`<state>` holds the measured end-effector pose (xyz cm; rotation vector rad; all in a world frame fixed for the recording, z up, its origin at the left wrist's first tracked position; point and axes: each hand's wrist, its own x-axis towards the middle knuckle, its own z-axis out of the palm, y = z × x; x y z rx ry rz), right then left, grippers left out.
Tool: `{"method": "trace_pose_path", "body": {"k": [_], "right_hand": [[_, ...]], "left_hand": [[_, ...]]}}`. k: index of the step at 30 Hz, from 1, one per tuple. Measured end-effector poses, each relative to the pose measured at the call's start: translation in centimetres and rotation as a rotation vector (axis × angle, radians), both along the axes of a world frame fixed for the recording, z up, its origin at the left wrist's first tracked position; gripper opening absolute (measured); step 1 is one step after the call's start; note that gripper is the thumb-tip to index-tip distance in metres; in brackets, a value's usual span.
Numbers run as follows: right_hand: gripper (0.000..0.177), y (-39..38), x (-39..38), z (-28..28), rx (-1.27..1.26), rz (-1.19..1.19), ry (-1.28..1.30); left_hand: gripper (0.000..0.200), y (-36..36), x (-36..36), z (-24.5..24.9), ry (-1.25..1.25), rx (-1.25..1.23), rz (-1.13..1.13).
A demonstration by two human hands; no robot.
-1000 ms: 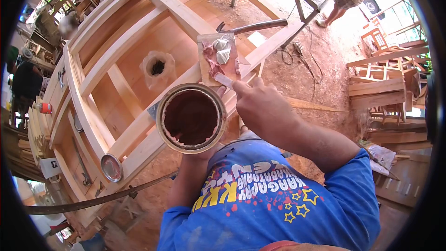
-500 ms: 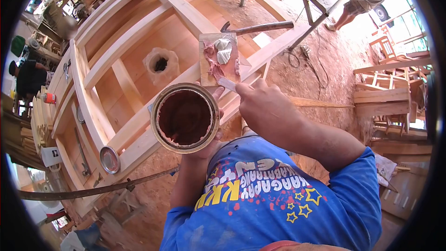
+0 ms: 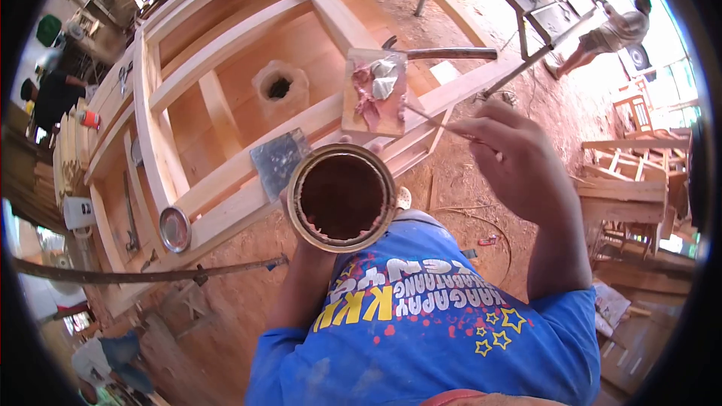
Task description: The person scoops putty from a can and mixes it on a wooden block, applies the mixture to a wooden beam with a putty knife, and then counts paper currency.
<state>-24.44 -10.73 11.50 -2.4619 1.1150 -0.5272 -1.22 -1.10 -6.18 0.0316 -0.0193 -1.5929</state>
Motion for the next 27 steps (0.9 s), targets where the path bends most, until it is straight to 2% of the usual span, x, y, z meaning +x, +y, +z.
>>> {"method": "trace_pose_path", "body": {"k": [1, 5, 7, 9, 12, 14, 18, 20, 21, 24, 27], "right_hand": [[0.024, -0.2, -0.5, 0.2, 0.001, 0.020, -0.035], [0.018, 0.3, -0.7, 1.8, 0.125, 0.163, -0.104], [0.017, 0.3, -0.5, 2.0, 0.113, 0.262, -0.168], [0.012, 0.8, 0.2, 2.5, 0.110, 0.321, -0.195], [0.017, 1.9, 2.3, 3.3, -0.009, 0.448, -0.086], [0.005, 3.1, 4.5, 3.6, -0.156, 0.451, 0.152], [0.015, 4.4, 7.9, 2.5, -0.196, 0.468, 0.448], [0.014, 4.8, 9.2, 2.2, -0.153, 0.561, 0.512], [0.015, 4.9, 9.6, 1.8, -0.073, 0.588, 0.498], [0.015, 4.4, 10.4, 1.6, 0.099, 0.711, 0.520], [0.013, 3.1, 11.0, 1.6, 0.313, 0.701, 0.572]], "left_hand": [[0.101, -0.5, 0.6, -0.9, 0.114, -0.202, -0.146], [0.104, 0.5, 1.1, -0.6, 0.222, -0.149, -0.169], [0.105, 0.7, 0.7, 1.3, 0.184, -0.190, -0.082], [0.106, 1.1, 1.2, 1.0, 0.041, -0.176, -0.032], [0.107, 1.7, 2.3, 1.2, -0.138, -0.059, -0.042], [0.108, 2.0, 2.3, 1.5, -0.223, -0.062, 0.003], [0.113, 2.1, 2.0, 2.0, -0.350, -0.018, 0.071], [0.115, 2.1, 2.1, 2.3, -0.414, -0.010, 0.098], [0.116, 2.2, 2.1, 2.1, -0.367, 0.003, 0.115], [0.116, 2.6, 2.8, 1.6, -0.434, -0.034, 0.139], [0.115, 3.2, 2.9, 1.5, -0.377, -0.043, 0.126]]}}
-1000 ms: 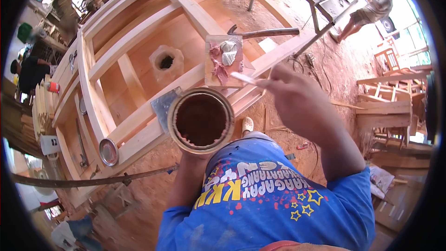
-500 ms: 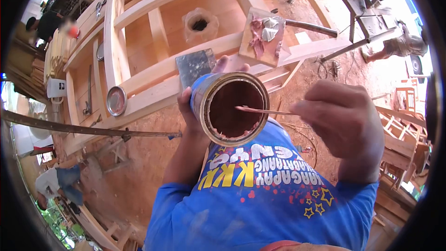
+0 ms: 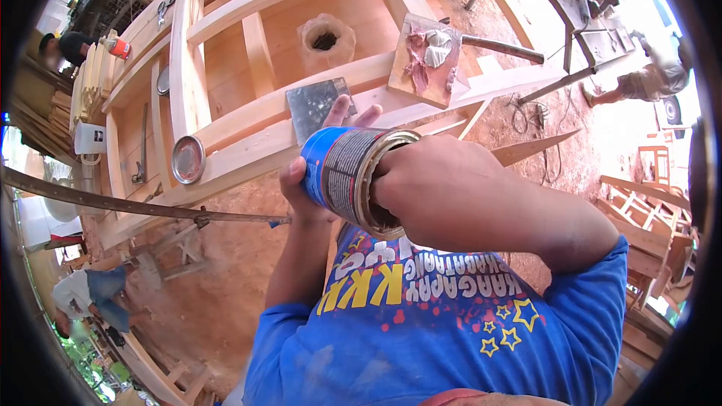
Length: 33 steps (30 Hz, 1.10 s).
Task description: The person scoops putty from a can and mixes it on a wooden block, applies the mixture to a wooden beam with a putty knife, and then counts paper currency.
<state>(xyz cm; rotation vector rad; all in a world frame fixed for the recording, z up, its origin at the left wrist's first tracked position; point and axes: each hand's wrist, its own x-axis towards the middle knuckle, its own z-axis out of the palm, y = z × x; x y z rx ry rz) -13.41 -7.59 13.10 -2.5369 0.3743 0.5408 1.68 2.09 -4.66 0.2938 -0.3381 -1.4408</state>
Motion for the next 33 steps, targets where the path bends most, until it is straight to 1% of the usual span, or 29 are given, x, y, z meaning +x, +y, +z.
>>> {"method": "trace_pose_path", "body": {"k": [1, 4, 7, 10, 12, 16, 19, 20, 23, 24, 27, 29, 30, 33], "right_hand": [[0.014, -0.3, 0.1, 0.1, 0.035, -0.018, 0.022], [0.016, -0.2, 0.0, -0.3, 0.105, -0.031, -0.018], [0.016, -0.2, -1.0, -2.8, 0.214, -0.073, -0.177], [0.015, -0.7, -1.6, -3.2, 0.276, -0.091, -0.170], [0.014, -1.2, -2.4, -3.9, 0.329, -0.113, -0.263], [0.017, -2.9, -4.1, -2.5, 0.397, -0.140, -0.387], [0.020, -4.0, -5.6, -0.7, 0.255, -0.226, -0.482], [0.022, -4.5, -6.3, -1.0, 0.313, -0.232, -0.618], [0.019, -6.3, -8.5, 0.1, 0.297, -0.317, -0.538], [0.019, -6.8, -9.1, 0.4, 0.267, -0.314, -0.549], [0.019, -8.0, -11.1, 0.8, 0.283, -0.504, -0.494], [0.019, -8.7, -12.1, 0.6, 0.303, -0.509, -0.532], [0.019, -8.8, -12.4, 0.8, 0.320, -0.515, -0.536], [0.020, -9.2, -13.0, 1.0, 0.312, -0.540, -0.614]], "left_hand": [[0.115, 0.0, 0.1, 0.0, 0.014, -0.004, -0.004], [0.116, 0.0, 0.2, 0.2, 0.020, -0.007, -0.026], [0.116, -0.1, 0.2, 0.3, 0.028, 0.001, -0.055], [0.117, -0.5, 0.1, 0.2, 0.025, 0.019, -0.081], [0.117, -0.9, 0.0, 0.5, -0.003, 0.024, -0.084], [0.116, -1.9, -0.8, 1.2, 0.027, 0.005, -0.075], [0.113, -2.7, -1.4, 2.6, 0.015, 0.049, -0.008], [0.110, -2.8, -1.3, 2.5, -0.015, 0.070, 0.019], [0.109, -3.4, -1.9, 2.6, -0.176, 0.104, 0.044], [0.108, -3.6, -2.2, 2.4, -0.118, 0.124, 0.060], [0.101, -3.5, -3.1, 1.6, 0.038, 0.158, 0.073], [0.095, -2.9, -2.9, 0.8, 0.121, 0.144, 0.050], [0.086, -3.0, -2.7, 0.2, 0.266, -0.028, -0.025], [0.084, -2.7, -2.6, -0.5, 0.308, -0.003, 0.018]]}}
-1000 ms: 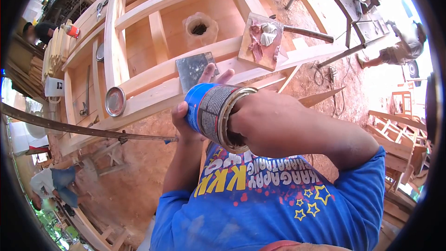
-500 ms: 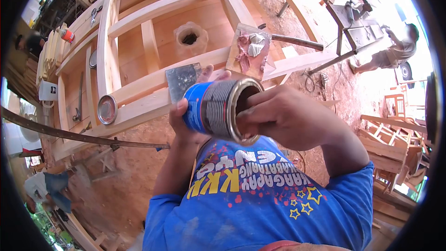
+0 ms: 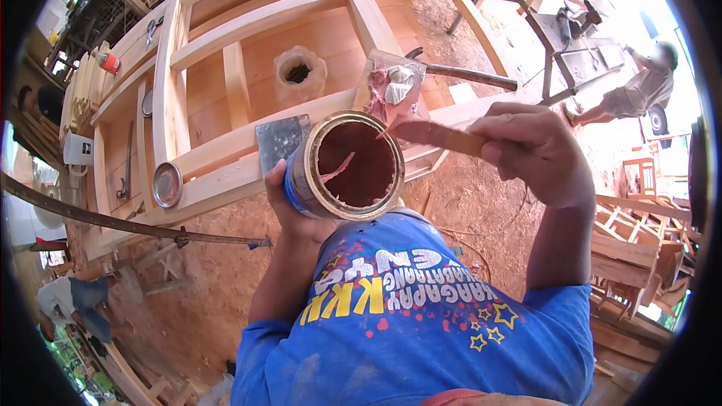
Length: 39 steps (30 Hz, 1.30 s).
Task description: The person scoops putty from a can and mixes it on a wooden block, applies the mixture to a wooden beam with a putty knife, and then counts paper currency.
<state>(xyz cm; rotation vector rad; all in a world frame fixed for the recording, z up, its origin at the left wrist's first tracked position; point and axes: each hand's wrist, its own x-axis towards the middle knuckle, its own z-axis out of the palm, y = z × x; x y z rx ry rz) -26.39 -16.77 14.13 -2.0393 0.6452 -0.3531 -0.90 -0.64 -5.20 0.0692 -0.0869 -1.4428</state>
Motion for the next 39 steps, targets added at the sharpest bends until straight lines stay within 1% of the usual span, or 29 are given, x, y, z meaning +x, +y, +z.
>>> {"method": "trace_pose_path", "body": {"k": [3, 5, 6, 8, 9, 10, 12, 14, 15, 18, 19, 22, 23, 29, 32, 39], "right_hand": [[0.020, 0.2, -0.2, 0.6, 0.013, -0.110, -0.073], [0.021, 0.6, -0.2, 1.2, 0.015, -0.198, -0.088], [0.021, 0.6, -0.1, 1.0, -0.049, -0.217, -0.085], [0.022, 0.4, 0.3, 0.0, -0.173, -0.252, -0.074], [0.021, 0.4, 0.8, -0.6, -0.284, -0.261, 0.022], [0.019, 0.7, 1.4, -1.5, -0.321, -0.279, 0.095], [0.019, 1.2, 2.5, -5.0, -0.510, -0.239, 0.107], [0.022, 2.7, 3.5, -7.8, -0.493, -0.322, 0.149], [0.027, 3.4, 3.8, -9.1, -0.529, -0.352, 0.224], [0.031, 5.2, 5.3, -12.3, -0.617, -0.440, 0.215], [0.034, 5.9, 5.8, -12.4, -0.600, -0.429, 0.299], [0.037, 7.2, 6.7, -13.6, -0.758, -0.396, 0.412], [0.040, 7.7, 6.8, -13.3, -0.739, -0.384, 0.488], [0.030, 8.7, 7.6, -12.0, -0.814, -0.342, 0.696], [0.026, 9.0, 7.8, -11.7, -0.817, -0.313, 0.744], [0.026, 9.2, 7.9, -10.1, -0.777, -0.200, 0.850]], "left_hand": [[0.071, -0.1, -0.1, 0.4, -0.090, 0.027, 0.009], [0.070, 0.0, -0.3, 0.5, -0.066, 0.067, 0.001], [0.069, 0.1, -0.4, 0.4, -0.055, 0.087, -0.004], [0.077, 0.2, -0.6, 0.4, -0.020, 0.079, -0.016], [0.081, 0.3, -0.7, 0.3, -0.002, 0.075, -0.023], [0.081, 0.4, -0.8, -0.4, -0.012, 0.091, -0.012], [0.080, 0.5, -0.9, -2.2, -0.032, 0.123, 0.009], [0.068, 0.3, -1.1, -2.6, -0.158, 0.073, -0.029], [0.065, 0.4, -1.1, -3.7, -0.195, 0.065, -0.062], [0.057, -0.1, -1.1, -3.2, -0.173, -0.037, -0.184], [0.057, -0.2, -0.9, -2.9, -0.169, -0.074, -0.237], [0.060, -0.6, -0.6, -2.7, -0.116, -0.079, -0.294], [0.060, -0.8, -0.4, -2.8, -0.095, -0.069, -0.297], [0.065, -1.4, 0.0, -3.4, -0.016, -0.037, -0.310], [0.067, -1.6, -0.1, -3.6, 0.014, -0.031, -0.314], [0.073, -2.0, -0.1, -3.9, 0.051, -0.030, -0.298]]}}
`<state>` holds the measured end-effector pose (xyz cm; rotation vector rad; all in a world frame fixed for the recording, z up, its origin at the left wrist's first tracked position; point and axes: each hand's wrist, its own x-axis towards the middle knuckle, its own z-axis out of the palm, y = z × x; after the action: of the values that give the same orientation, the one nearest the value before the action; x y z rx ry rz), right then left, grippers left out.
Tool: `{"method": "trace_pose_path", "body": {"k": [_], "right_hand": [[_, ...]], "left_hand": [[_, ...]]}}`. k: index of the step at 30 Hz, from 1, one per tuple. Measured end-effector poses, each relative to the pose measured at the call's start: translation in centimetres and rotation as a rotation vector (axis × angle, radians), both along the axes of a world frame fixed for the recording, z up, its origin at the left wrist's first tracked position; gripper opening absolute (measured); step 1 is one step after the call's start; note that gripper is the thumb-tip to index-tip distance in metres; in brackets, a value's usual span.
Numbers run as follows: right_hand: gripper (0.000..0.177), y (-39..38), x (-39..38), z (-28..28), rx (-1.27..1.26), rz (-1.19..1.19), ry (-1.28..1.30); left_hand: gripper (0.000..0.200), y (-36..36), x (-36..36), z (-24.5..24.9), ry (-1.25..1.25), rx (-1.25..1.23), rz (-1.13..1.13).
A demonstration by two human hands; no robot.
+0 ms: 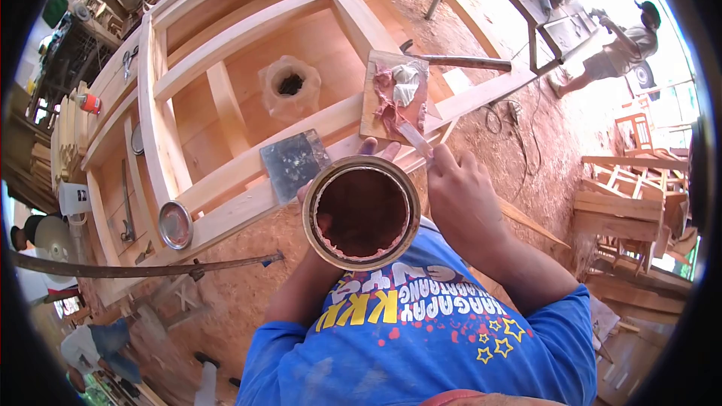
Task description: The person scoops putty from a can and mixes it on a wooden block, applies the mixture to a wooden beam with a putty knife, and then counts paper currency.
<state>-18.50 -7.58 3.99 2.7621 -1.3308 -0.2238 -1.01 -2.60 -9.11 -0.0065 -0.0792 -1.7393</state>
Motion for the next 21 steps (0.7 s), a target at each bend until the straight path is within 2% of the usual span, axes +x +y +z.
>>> {"method": "trace_pose_path", "body": {"k": [5, 8, 11, 13, 15, 16, 17, 19, 21], "right_hand": [[0.026, -0.7, -0.6, 0.8, 0.065, 0.047, 0.094], [0.025, -1.7, -2.1, 1.8, 0.000, 0.138, 0.024], [0.027, -3.4, -4.1, 4.1, 0.005, 0.221, -0.259], [0.034, -4.7, -4.5, 5.7, 0.098, 0.123, -0.352], [0.038, -6.0, -5.1, 6.7, 0.103, 0.174, -0.571], [0.036, -7.6, -5.6, 6.2, 0.146, 0.208, -0.608], [0.035, -9.3, -6.2, 5.7, 0.191, 0.241, -0.643], [0.031, -12.2, -6.7, 3.6, 0.366, 0.148, -0.747], [0.033, -13.2, -5.3, 3.4, 0.488, 0.164, -0.658]], "left_hand": [[0.078, 0.2, -0.2, 0.0, 0.019, -0.005, 0.047], [0.080, 0.9, -0.7, 0.1, 0.041, -0.011, 0.103], [0.083, 1.9, -1.9, 0.2, 0.084, -0.053, 0.195], [0.083, 2.5, -2.8, 0.6, 0.113, -0.130, 0.254], [0.081, 2.9, -4.3, 0.9, 0.086, -0.019, 0.300], [0.080, 3.2, -5.0, 0.9, 0.075, 0.039, 0.330], [0.077, 3.4, -5.8, 0.5, 0.153, -0.029, 0.324], [0.078, 4.5, -7.6, -0.7, 0.117, -0.003, 0.443], [0.078, 6.8, -8.8, -1.1, 0.062, -0.027, 0.551]]}}
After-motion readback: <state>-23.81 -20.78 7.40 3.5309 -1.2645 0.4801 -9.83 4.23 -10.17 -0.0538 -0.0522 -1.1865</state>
